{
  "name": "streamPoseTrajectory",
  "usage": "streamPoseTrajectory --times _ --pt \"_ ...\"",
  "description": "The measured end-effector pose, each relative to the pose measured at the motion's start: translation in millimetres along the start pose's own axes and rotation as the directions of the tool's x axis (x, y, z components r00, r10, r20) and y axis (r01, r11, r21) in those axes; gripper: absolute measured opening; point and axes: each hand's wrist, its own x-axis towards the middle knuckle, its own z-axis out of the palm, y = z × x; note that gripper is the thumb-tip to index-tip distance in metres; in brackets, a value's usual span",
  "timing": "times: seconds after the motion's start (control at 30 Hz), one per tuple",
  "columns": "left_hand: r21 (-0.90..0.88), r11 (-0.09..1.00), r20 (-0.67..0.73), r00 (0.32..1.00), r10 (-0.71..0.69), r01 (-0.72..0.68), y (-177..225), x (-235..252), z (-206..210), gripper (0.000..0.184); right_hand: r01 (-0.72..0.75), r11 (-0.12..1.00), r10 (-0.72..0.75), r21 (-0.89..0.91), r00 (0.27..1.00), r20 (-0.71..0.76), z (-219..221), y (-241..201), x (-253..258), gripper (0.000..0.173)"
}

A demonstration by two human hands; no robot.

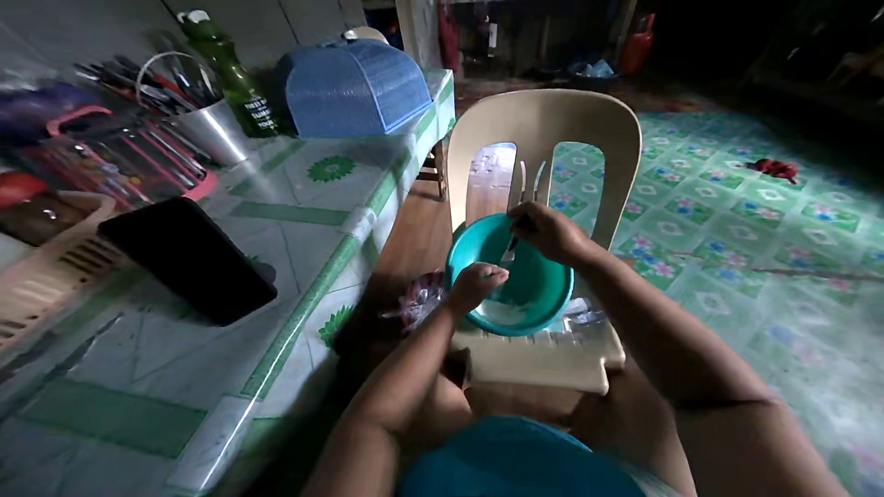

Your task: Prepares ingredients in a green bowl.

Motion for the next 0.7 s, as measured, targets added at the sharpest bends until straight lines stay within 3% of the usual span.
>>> streamPoseTrajectory --times 0.13,0.2,0.27,0.33,0.37,0.47,0.6,0.7 --pt "-0.017 0.999 -0.1 0.994 -0.041 0.04 12.4 2.2 3.3 0.035 0.154 0.986 -0.158 -0.063 0.985 -0.064 -7.7 -5.9 -6.4 0.027" --pt "-0.031 0.998 -0.159 0.986 0.048 -0.054 10.6 4.2 5.6 0.032 0.168 0.98 -0.18 -0.108 0.978 -0.104 -15.0 -22.9 -12.0 0.027" --pt "-0.013 0.988 -0.222 0.964 0.149 -0.156 2.1 4.5 10.7 0.045 0.186 0.968 -0.218 -0.169 0.956 -0.198 -16.3 -36.8 -17.1 0.027" --pt "0.068 0.991 -0.306 0.944 0.127 -0.112 -6.7 -4.0 19.9 0.059 0.138 0.961 -0.196 -0.239 0.952 -0.237 -3.8 -34.0 -17.0 0.027" --pt "0.123 0.991 -0.337 0.937 0.094 -0.055 -10.5 -12.2 25.1 0.061 0.088 0.964 -0.134 -0.253 0.977 -0.169 2.4 -30.6 -15.0 0.029" --pt "0.304 0.95 -0.438 0.876 0.201 -0.067 -33.9 -38.7 47.5 0.054 0.007 0.971 -0.018 -0.239 0.999 -0.044 3.3 -27.8 -4.8 0.032" --pt "0.434 0.884 -0.492 0.777 0.393 -0.172 -56.6 -71.5 76.1 0.05 0.087 0.969 -0.122 -0.23 0.983 -0.139 -24.9 -55.0 -2.9 0.036" --pt "0.462 0.869 -0.53 0.73 0.432 -0.179 -66.1 -84.2 90.6 0.056 0.133 0.958 -0.2 -0.253 0.944 -0.263 -12.0 -54.6 -7.1 0.03"
